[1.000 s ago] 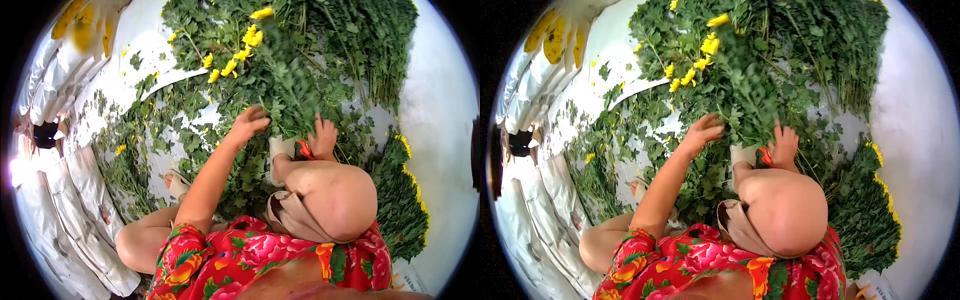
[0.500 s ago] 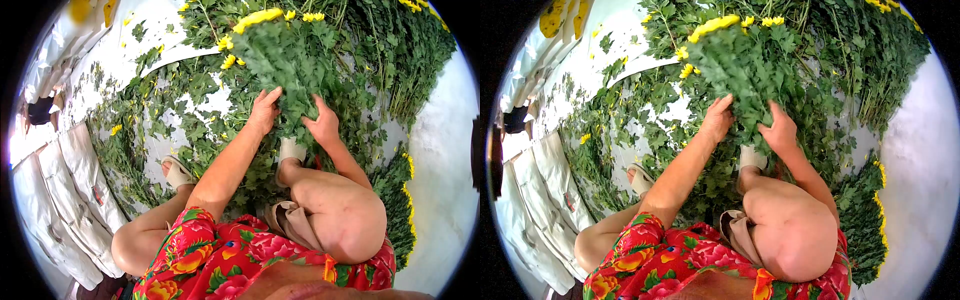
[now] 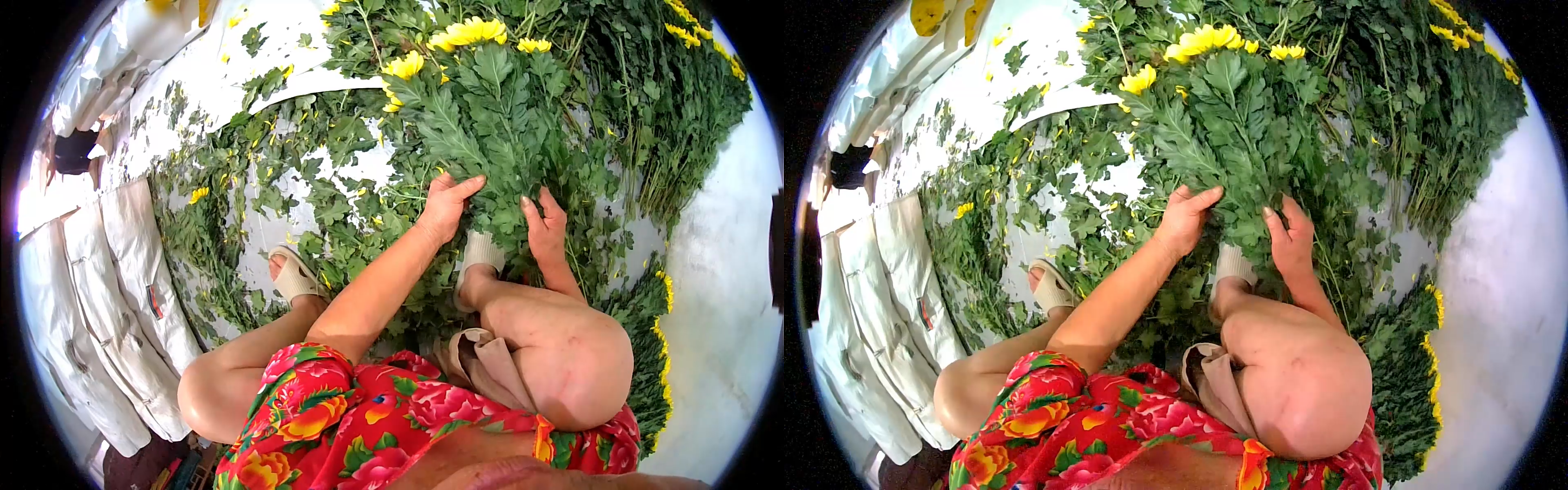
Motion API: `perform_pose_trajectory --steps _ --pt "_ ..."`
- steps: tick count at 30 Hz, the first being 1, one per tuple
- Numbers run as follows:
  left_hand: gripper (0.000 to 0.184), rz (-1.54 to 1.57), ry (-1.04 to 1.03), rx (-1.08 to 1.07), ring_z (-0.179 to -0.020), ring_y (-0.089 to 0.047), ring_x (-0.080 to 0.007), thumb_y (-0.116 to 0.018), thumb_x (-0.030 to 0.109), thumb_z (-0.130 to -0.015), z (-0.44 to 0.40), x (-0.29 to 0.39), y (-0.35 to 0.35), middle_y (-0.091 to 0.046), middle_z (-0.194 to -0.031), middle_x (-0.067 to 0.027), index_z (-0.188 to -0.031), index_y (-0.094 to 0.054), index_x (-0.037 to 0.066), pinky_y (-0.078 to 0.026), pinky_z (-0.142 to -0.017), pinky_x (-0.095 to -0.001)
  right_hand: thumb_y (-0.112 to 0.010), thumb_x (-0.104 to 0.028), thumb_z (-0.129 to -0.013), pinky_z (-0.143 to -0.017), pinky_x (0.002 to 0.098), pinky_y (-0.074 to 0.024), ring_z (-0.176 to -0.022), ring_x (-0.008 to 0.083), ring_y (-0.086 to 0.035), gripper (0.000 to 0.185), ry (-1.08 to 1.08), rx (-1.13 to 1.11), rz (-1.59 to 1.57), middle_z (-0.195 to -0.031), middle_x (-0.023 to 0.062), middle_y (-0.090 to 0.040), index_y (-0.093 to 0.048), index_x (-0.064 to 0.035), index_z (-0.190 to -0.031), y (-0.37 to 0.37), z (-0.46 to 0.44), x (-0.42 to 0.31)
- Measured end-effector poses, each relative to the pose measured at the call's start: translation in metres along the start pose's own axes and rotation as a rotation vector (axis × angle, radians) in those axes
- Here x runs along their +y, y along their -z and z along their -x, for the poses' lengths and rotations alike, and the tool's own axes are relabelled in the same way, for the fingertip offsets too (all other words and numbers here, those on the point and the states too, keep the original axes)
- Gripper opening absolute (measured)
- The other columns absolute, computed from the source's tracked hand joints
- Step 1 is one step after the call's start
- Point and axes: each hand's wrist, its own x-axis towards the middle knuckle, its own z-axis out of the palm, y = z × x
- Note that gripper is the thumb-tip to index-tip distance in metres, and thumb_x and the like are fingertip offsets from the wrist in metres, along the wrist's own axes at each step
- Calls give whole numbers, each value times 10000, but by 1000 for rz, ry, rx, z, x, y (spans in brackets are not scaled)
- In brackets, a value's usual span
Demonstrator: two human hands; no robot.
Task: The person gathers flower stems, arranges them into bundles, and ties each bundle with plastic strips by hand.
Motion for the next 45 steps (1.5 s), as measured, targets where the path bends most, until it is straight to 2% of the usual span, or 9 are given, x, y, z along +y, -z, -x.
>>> perform_pose_trajectory --steps 9,11,15,17,27,29,32,36,45 --pt "350 111 56 -20 -1028 -635 -218 -730 67 -856 14 9 -5 -672 -1137 -89 -1177 -605 4 -505 -936 -387 -579 -64 -962 -869 249 -429 -964 91 -543 232 -56 -168 17 -1105 5 -642 -627 4 -1178 3 5 16" --pt "386 123 79 -21 -1048 -628 -226 -740 78 -852 15 11 -4 -664 -1156 -94 -1198 -589 -5 -498 -953 -394 -592 -56 -947 -888 263 -439 -983 99 -564 251 -282 -173 -365 -1118 7 -649 -629 -1 -1189 0 8 12" --pt "443 54 7 -26 -1090 -617 -239 -755 99 -847 9 8 -5 -651 -1191 -104 -1234 -571 -11 -483 -988 -401 -604 -64 -942 -912 272 -443 -993 96 -574 297 -340 -177 -407 -1137 8 -656 -619 -3 -1232 4 5 -9" --pt "441 14 13 -25 -1093 -618 -241 -749 96 -851 7 7 -6 -649 -1201 -104 -1243 -571 -4 -482 -990 -403 -607 -77 -941 -863 282 -474 -963 106 -589 307 -53 -230 140 -1118 50 -664 -595 23 -1232 6 0 -21" --pt "396 239 105 -95 -1096 -623 -240 -697 63 -887 7 8 -7 -655 -1204 -104 -1260 -575 16 -492 -984 -405 -621 -101 -934 -832 284 -466 -919 107 -565 302 -196 -33 -374 -1057 65 -662 -577 30 -1202 0 -3 -7" --pt "400 192 96 -68 -1097 -623 -239 -701 63 -884 14 12 -16 -655 -1205 -101 -1260 -574 16 -493 -987 -405 -618 -125 -948 -809 282 -461 -884 97 -545 268 -28 -145 57 -989 63 -660 -578 22 -1169 5 -6 -7" --pt "398 129 57 -64 -1090 -626 -234 -708 65 -881 17 12 -17 -657 -1198 -96 -1254 -578 18 -496 -987 -402 -621 -141 -952 -781 281 -456 -853 95 -525 242 -72 -197 157 -930 61 -650 -576 18 -1130 -3 1 -21" --pt "368 314 142 -128 -1061 -634 -224 -713 75 -886 11 17 -8 -667 -1156 -87 -1227 -590 17 -504 -970 -391 -648 -183 -949 -746 289 -458 -825 94 -498 282 -31 -95 -104 -906 29 -620 -581 40 -1109 -9 -2 -25" --pt "391 218 -40 35 -1079 -632 -273 -669 134 -931 11 16 -4 -629 -1224 -119 -1278 -535 11 -525 -962 -422 -643 -221 -946 -737 274 -439 -827 97 -494 318 -7 -200 169 -911 29 -616 -580 51 -1099 8 5 0"
